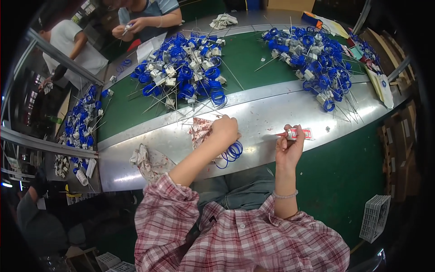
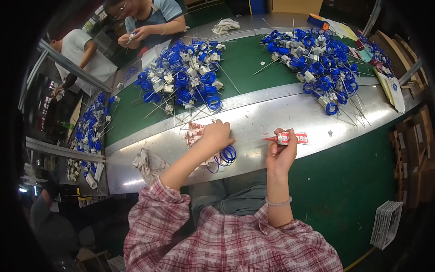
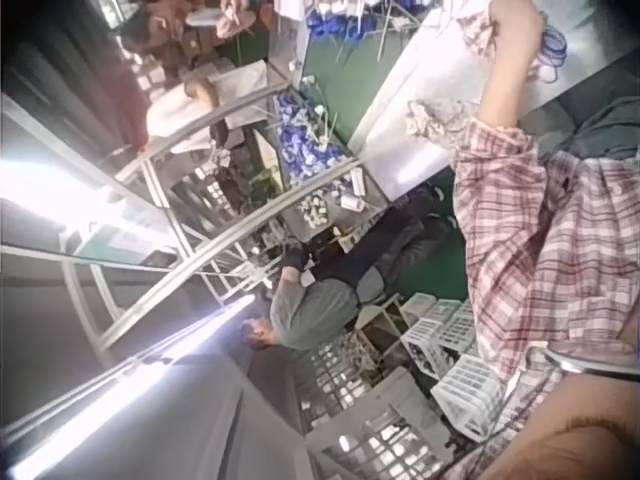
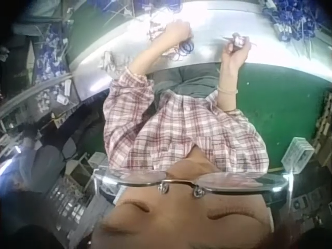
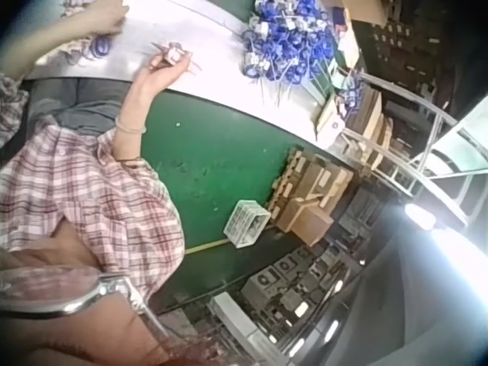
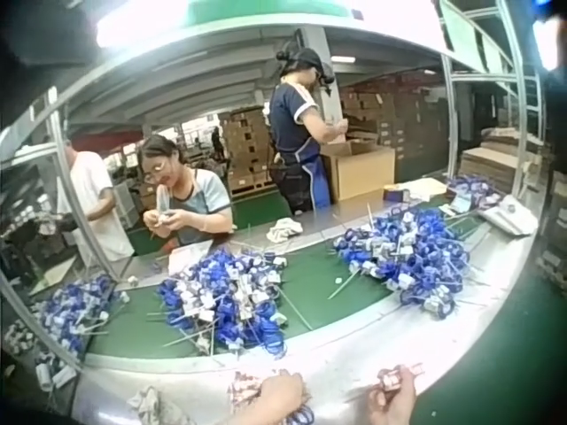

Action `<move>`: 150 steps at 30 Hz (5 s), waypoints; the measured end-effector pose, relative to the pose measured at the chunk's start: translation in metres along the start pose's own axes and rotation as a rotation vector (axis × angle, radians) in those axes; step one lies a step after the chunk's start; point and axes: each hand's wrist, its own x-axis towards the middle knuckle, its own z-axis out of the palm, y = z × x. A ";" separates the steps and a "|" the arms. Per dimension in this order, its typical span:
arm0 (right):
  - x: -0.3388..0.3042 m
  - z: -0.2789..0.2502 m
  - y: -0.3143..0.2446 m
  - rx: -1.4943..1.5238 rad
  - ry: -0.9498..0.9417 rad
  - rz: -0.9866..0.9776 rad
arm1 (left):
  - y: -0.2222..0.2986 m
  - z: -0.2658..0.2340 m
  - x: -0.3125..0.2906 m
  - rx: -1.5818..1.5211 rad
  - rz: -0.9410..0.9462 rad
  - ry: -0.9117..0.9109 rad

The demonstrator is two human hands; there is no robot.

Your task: Assemble small white electrical components with blue wires at a factory assembly line.

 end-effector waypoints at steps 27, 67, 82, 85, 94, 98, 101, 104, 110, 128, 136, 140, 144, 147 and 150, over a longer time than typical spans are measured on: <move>-0.059 0.076 -0.038 0.077 -0.364 -0.335 | 0.007 0.063 -0.152 -3.657 0.368 -0.128; -0.124 0.074 0.020 -0.281 -0.864 -0.698 | 0.064 0.016 -0.162 -2.477 0.520 0.228; -0.125 0.073 0.025 -0.470 -0.856 -0.765 | 0.062 0.022 -0.155 -2.546 0.602 0.251; -0.125 0.073 0.023 -0.516 -0.884 -0.810 | 0.062 0.021 -0.156 -2.553 0.580 0.249; -0.120 0.070 0.026 -0.510 -0.901 -0.795 | 0.064 0.036 -0.148 -2.769 0.800 0.237; -0.118 0.072 0.027 -0.430 -0.895 -0.724 | 0.064 0.033 -0.148 -2.816 0.808 0.200; -0.116 0.075 0.030 -0.372 -0.887 -0.675 | 0.064 0.032 -0.149 -2.874 0.785 0.126; -0.115 0.078 0.032 -0.329 -0.881 -0.674 | 0.064 0.030 -0.151 -2.921 0.768 0.095; -0.118 0.079 0.030 -0.244 -0.858 -0.548 | 0.064 0.028 -0.159 -2.882 0.599 0.056; -0.084 0.073 0.017 -0.343 -0.690 -0.799 | 0.071 0.021 -0.125 -2.846 0.516 -0.019; -0.027 0.056 -0.055 -0.438 0.083 -1.109 | 0.051 0.042 -0.055 -3.017 0.025 -0.089; -0.002 0.029 -0.128 -0.257 0.410 -1.264 | 0.099 -0.011 0.074 -2.545 0.128 0.117; 0.002 0.023 -0.136 -0.275 0.373 -1.289 | 0.160 -0.120 0.183 -2.536 0.514 -0.153; 0.011 0.024 -0.127 -0.313 0.389 -1.272 | 0.165 -0.162 0.219 -1.866 0.212 0.183; 0.018 0.019 -0.121 -0.332 0.364 -1.263 | 0.119 -0.138 0.252 -0.868 0.147 0.767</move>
